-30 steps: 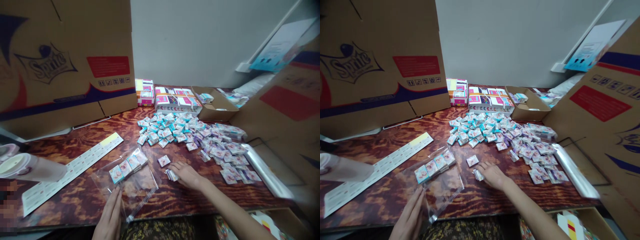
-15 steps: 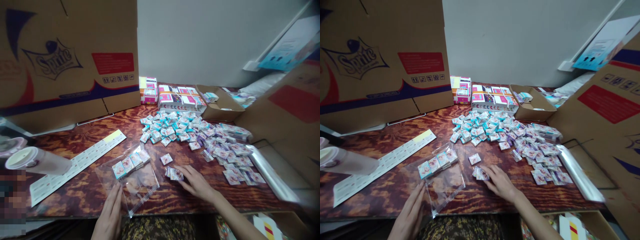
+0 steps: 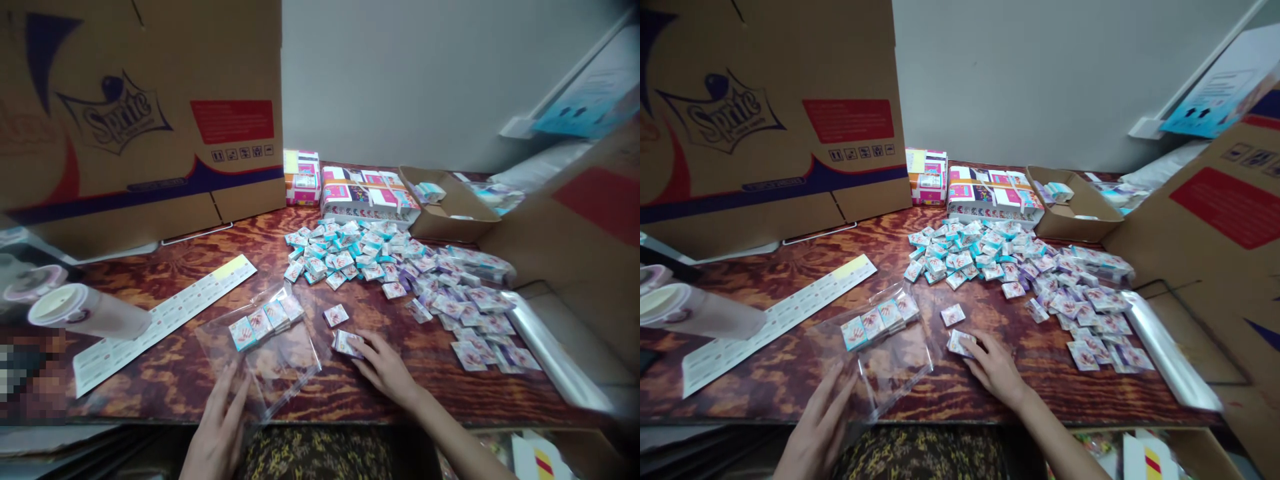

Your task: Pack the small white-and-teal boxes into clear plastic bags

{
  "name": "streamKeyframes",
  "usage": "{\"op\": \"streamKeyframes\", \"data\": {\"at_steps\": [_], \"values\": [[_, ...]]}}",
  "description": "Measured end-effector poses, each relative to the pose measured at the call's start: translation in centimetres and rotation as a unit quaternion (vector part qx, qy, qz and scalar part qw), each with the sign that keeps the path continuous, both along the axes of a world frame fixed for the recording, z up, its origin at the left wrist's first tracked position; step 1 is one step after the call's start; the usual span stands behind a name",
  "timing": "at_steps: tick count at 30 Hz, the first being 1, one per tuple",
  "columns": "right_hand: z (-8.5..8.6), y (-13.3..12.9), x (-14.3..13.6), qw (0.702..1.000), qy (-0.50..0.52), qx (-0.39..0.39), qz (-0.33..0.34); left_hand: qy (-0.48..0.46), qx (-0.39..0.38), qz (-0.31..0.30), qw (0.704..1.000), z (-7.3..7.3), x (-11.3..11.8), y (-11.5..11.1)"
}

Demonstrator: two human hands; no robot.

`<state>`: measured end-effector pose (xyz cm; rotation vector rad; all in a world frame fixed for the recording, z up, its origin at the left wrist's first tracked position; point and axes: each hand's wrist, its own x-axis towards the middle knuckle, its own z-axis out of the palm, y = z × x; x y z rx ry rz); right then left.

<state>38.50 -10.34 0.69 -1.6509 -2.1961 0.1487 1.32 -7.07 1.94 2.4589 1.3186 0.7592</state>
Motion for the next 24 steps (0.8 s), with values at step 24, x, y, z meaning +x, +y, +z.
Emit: {"op": "streamKeyframes", "data": {"at_steps": [24], "values": [[-3.1,-0.8,-0.2,0.997,0.015,0.073,-0.006,0.119,0.037,0.008,0.992,-2.1,-1.3,-1.5]]}}
